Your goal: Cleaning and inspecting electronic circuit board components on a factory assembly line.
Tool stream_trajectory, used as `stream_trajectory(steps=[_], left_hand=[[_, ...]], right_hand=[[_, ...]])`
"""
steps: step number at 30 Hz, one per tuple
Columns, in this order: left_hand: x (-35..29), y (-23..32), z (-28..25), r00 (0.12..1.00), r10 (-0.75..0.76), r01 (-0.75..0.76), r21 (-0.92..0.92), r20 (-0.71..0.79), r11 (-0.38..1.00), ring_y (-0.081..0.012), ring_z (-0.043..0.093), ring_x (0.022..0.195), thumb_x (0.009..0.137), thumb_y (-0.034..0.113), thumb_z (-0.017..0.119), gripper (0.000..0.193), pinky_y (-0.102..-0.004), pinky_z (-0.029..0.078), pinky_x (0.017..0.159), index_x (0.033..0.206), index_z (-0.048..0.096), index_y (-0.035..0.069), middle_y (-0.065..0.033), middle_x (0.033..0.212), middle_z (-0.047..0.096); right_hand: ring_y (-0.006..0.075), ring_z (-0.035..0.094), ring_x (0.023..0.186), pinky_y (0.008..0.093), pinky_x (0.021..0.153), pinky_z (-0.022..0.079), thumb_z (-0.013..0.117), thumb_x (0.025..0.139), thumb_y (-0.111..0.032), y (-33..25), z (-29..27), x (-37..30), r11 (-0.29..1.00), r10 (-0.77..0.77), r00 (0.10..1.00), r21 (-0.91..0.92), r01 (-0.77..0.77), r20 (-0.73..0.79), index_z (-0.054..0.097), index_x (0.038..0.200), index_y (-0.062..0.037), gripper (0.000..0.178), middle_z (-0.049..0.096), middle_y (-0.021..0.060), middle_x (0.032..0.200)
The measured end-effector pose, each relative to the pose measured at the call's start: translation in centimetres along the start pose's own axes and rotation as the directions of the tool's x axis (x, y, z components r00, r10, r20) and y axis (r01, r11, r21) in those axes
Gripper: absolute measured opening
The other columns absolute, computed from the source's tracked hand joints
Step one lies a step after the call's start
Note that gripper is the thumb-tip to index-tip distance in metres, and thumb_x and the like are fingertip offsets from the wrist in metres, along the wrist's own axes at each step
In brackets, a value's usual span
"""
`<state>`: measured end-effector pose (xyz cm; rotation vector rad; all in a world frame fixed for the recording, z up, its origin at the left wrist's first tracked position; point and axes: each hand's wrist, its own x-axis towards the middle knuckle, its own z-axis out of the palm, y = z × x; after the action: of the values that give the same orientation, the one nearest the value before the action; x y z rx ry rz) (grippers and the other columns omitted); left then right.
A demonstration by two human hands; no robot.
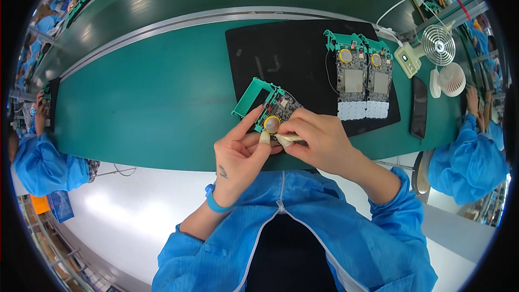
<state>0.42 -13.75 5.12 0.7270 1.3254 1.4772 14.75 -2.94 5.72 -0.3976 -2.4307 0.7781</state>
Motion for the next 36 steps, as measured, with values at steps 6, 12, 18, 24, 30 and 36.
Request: stream_trajectory(steps=[6, 12, 18, 24, 30, 36], left_hand=[[0.0, 0.1, 0.2, 1.000, 0.008, -0.008, -0.027, -0.012, 1.000, -0.0202, 0.067, 0.090, 0.088, -0.008, 0.048, 0.049, -0.0296, 0.055, 0.082, 0.135, 0.038, -0.007, -0.0164, 0.095, 0.067], [0.1, 0.2, 0.4, 1.000, 0.005, -0.006, -0.026, -0.009, 1.000, -0.0193, 0.066, 0.090, 0.087, -0.009, 0.048, 0.049, -0.0298, 0.056, 0.082, 0.135, 0.038, -0.007, -0.0167, 0.096, 0.067], [0.7, -0.6, 1.5, 0.994, 0.053, -0.064, -0.115, -0.094, 0.991, -0.0159, 0.066, 0.088, 0.085, -0.010, 0.049, 0.051, -0.0260, 0.055, 0.080, 0.135, 0.041, -0.005, -0.0151, 0.095, 0.067], [0.8, -0.7, 1.5, 0.992, 0.044, -0.050, -0.050, -0.118, 0.997, -0.0131, 0.065, 0.085, 0.081, -0.010, 0.051, 0.055, -0.0226, 0.053, 0.076, 0.135, 0.042, -0.004, -0.0134, 0.094, 0.067], [0.7, -0.9, 1.2, 0.992, 0.061, -0.064, -0.022, -0.114, 0.998, -0.0131, 0.065, 0.086, 0.081, -0.010, 0.051, 0.055, -0.0225, 0.053, 0.076, 0.135, 0.043, -0.004, -0.0127, 0.093, 0.067], [0.8, -0.6, 1.5, 0.995, 0.033, -0.044, -0.114, -0.096, 0.992, -0.0150, 0.065, 0.088, 0.082, -0.010, 0.050, 0.055, -0.0240, 0.054, 0.077, 0.135, 0.041, -0.005, -0.0143, 0.096, 0.067]], right_hand=[[0.0208, 0.062, 0.064, 0.0284, 0.052, 0.049, 0.075, 0.065, -0.003, -0.2, 0.3, -0.2, 0.998, 0.058, 0.998, -0.012, -0.059, -0.034, 0.061, 0.088, -0.0034, 0.027, 0.059, 0.0062, 0.082], [0.0239, 0.062, 0.064, 0.0307, 0.055, 0.050, 0.071, 0.070, -0.001, -0.4, 0.3, -0.5, 0.994, 0.108, 0.991, 0.041, -0.105, -0.079, 0.058, 0.097, -0.0037, 0.030, 0.058, 0.0082, 0.082], [0.0293, 0.065, 0.068, 0.0336, 0.059, 0.052, 0.067, 0.077, -0.010, -2.5, 0.3, -2.0, 0.955, 0.296, 0.952, 0.050, -0.293, -0.075, 0.051, 0.105, -0.0051, 0.033, 0.063, 0.0135, 0.084], [0.0300, 0.066, 0.062, 0.0340, 0.052, 0.052, 0.065, 0.079, -0.013, -2.2, 1.7, -1.9, 0.924, 0.383, 0.922, 0.024, -0.383, -0.062, 0.051, 0.104, -0.0058, 0.030, 0.066, 0.0124, 0.077], [0.0300, 0.066, 0.060, 0.0350, 0.053, 0.053, 0.064, 0.079, -0.012, -2.6, 1.8, -1.3, 0.922, 0.384, 0.922, -0.042, -0.386, -0.041, 0.051, 0.105, -0.0057, 0.030, 0.066, 0.0131, 0.077], [0.0309, 0.065, 0.078, 0.0346, 0.065, 0.052, 0.064, 0.076, -0.002, -1.8, 1.5, -2.1, 0.969, 0.240, 0.950, 0.107, -0.222, -0.200, 0.050, 0.109, -0.0027, 0.036, 0.063, 0.0146, 0.095]])
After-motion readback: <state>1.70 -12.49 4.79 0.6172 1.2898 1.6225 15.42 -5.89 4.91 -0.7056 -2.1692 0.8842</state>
